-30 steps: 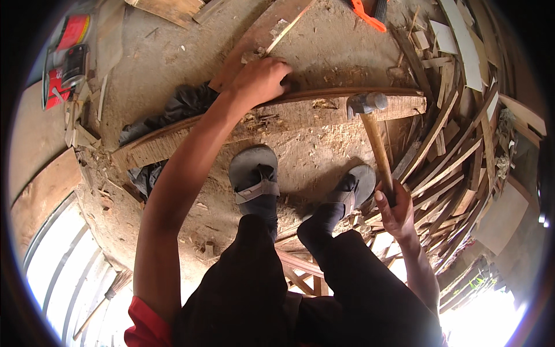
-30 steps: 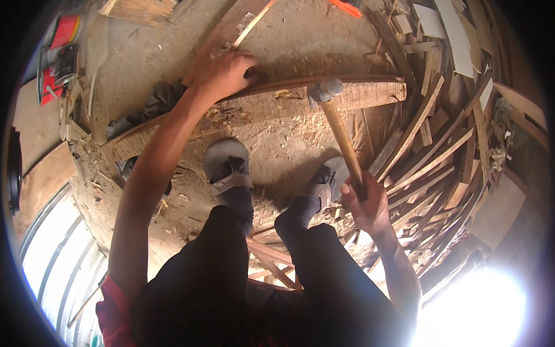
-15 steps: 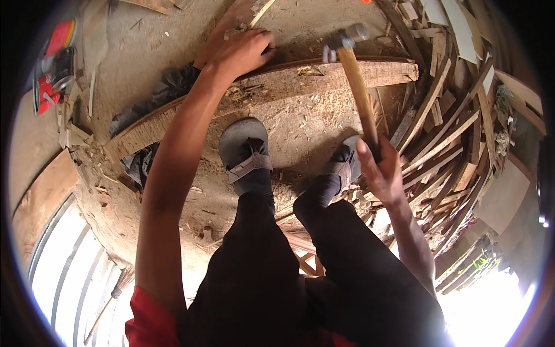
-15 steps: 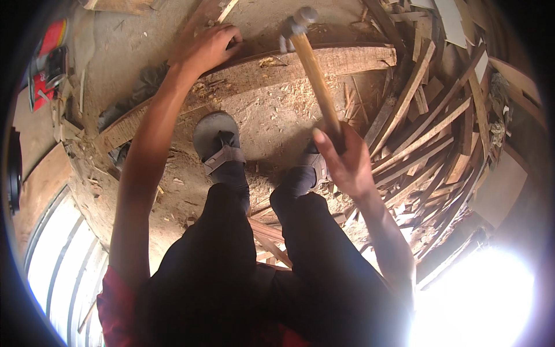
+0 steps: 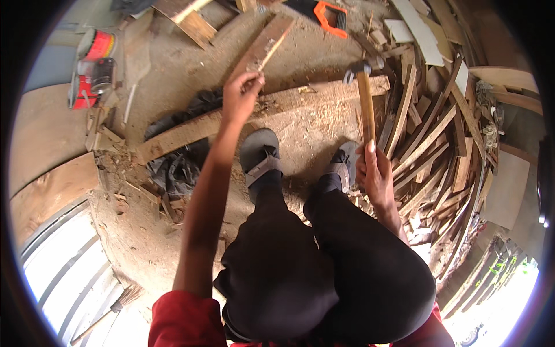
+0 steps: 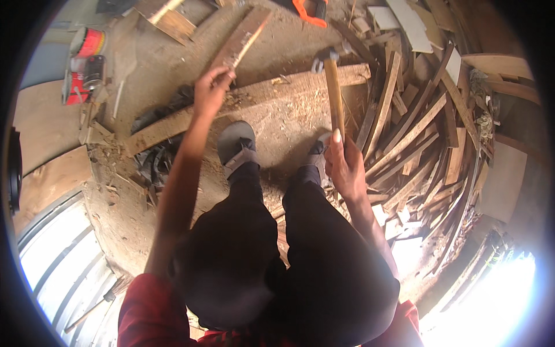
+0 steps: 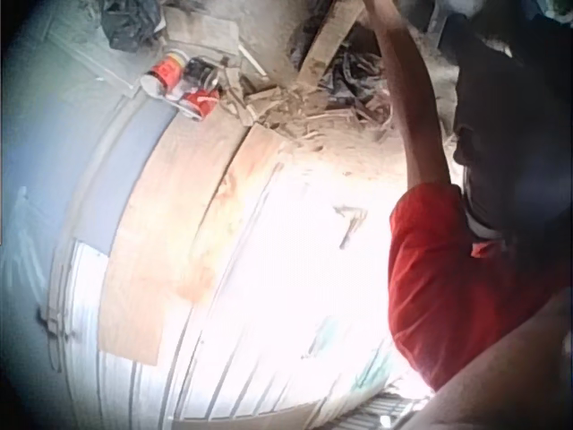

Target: The person holds a wooden plank and uses a hammer to drive nails into it. The person repeatedly positions nails and strikes them with the hammer while sitting on the floor.

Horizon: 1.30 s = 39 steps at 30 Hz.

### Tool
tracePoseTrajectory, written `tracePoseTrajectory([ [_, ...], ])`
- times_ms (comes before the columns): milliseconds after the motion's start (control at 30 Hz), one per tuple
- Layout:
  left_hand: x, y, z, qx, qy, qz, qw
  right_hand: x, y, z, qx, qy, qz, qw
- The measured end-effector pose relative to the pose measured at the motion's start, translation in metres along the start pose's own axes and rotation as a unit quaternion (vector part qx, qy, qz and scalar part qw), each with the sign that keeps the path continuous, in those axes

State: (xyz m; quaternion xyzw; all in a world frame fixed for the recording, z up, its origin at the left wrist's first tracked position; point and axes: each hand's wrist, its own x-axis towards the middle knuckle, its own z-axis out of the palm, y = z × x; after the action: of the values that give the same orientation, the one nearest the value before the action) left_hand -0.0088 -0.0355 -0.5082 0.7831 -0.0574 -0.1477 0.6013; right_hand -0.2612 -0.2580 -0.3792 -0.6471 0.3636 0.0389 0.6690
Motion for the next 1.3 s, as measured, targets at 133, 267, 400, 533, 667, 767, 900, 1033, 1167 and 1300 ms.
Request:
tracePoseTrajectory([
  [133,-0.006,-0.021,0.008,-0.084,-0.002,0.013,0.996,-0.032,-0.012,0.007,0.015,-0.007,0.027,0.999],
  [267,-0.017,-0.024,-0.007,-0.063,0.008,-0.026,0.998,-0.016,0.006,-0.002,-0.097,-0.031,-0.027,0.994],
  [400,-0.012,-0.016,0.009,-0.07,-0.006,-0.019,0.997,-0.008,-0.006,0.004,-0.135,-0.054,-0.051,0.988],
  [533,-0.017,-0.026,0.002,-0.006,0.017,0.011,1.0,0.007,-0.004,0.025,-0.11,-0.112,-0.025,0.987],
  [667,-0.018,-0.021,0.002,0.017,0.015,0.057,0.998,0.018,-0.013,0.03,-0.153,-0.14,-0.053,0.977],
  [767,-0.024,-0.023,0.01,0.011,0.035,0.083,0.996,0.021,-0.028,0.039,-0.146,-0.171,-0.04,0.974],
  [900,-0.027,-0.028,0.016,0.003,0.067,0.119,0.991,0.028,-0.048,0.039,-0.006,-0.242,0.025,0.97],
  [1033,-0.026,-0.028,0.018,0.006,0.059,0.128,0.99,0.044,-0.067,0.021,-0.152,-0.214,-0.004,0.965],
  [1167,-0.028,-0.026,0.01,0.015,0.04,0.116,0.992,0.052,-0.118,0.026,-0.262,-0.148,-0.002,0.954],
  [1300,-0.021,-0.024,0.011,0.019,0.036,0.153,0.987,0.082,-0.104,0.013,-0.299,-0.158,-0.206,0.918],
])
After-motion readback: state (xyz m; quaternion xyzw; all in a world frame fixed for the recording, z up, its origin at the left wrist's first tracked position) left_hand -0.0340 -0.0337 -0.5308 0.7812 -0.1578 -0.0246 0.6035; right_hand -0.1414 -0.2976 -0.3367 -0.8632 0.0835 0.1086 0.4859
